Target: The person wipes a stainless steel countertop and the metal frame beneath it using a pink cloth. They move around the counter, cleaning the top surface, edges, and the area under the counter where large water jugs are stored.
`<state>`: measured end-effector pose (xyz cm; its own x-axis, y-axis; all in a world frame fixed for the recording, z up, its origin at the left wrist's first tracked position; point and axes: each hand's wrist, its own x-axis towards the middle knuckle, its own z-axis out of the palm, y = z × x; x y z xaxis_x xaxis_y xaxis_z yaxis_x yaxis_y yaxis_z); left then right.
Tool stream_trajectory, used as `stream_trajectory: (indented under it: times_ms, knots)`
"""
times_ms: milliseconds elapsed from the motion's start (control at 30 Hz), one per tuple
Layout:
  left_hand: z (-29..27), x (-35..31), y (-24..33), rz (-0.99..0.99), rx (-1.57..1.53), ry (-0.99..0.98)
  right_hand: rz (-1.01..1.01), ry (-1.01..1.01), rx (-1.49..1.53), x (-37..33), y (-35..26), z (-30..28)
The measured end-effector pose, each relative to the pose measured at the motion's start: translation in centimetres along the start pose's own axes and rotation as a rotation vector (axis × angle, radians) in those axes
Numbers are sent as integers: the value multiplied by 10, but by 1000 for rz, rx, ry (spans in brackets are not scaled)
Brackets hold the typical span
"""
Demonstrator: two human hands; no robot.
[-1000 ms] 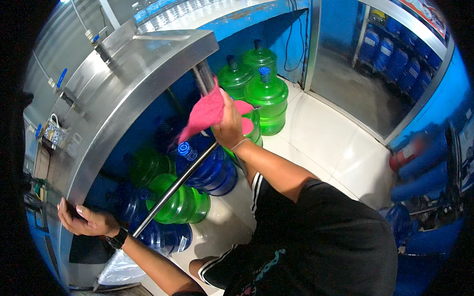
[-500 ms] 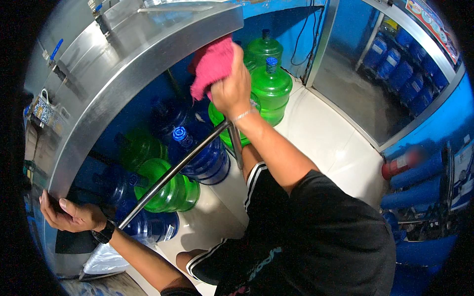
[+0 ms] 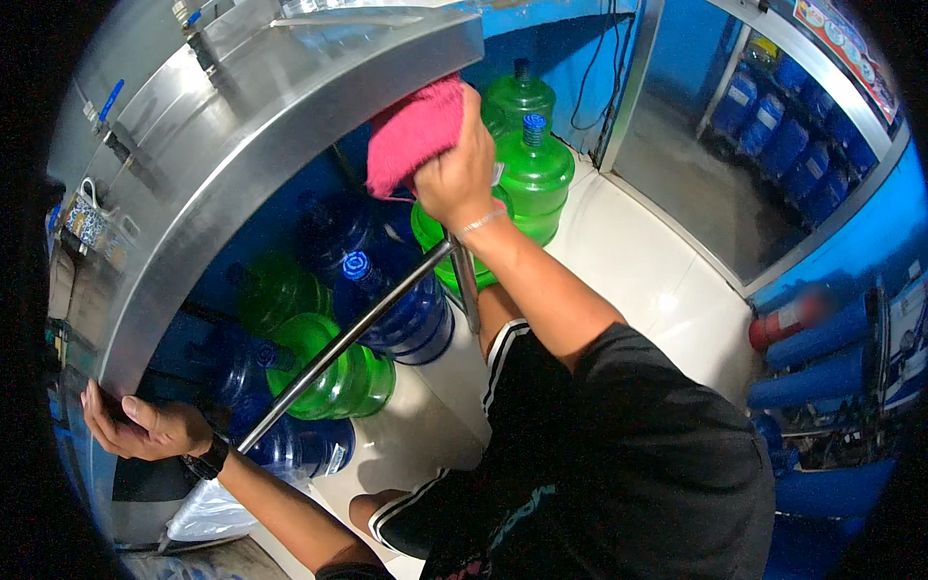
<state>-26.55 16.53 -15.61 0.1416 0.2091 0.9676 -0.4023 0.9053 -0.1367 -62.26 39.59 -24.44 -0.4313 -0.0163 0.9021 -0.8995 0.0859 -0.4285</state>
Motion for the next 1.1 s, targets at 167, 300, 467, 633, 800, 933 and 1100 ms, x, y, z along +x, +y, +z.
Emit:
stream_trajectory:
  times_ms: [167,300,467,633,800,933,1100]
  knots:
    - [3,-2,-1,-42,-53,27,50,-100,-20,-104,11,-5]
    - [2,-2,-2,6,-29,16,122,-328,-59,-143,17,-17]
    - [2,0,-4,35,-5,25,79,-189,-111,-44,-11,-18]
    - [5,-1,-5,67,-4,51,32,-64,-64,-4,-15,-6]
    - [9,-3,-7,-13,-66,69,-55,-80,-118,-89,6,-4]
    - [9,-4,-9,54,3,82,124,-303,-124,-105,2,-17]
    - [1,-4,-4,4,29,23,-12,-200,-73,-9,4,-16]
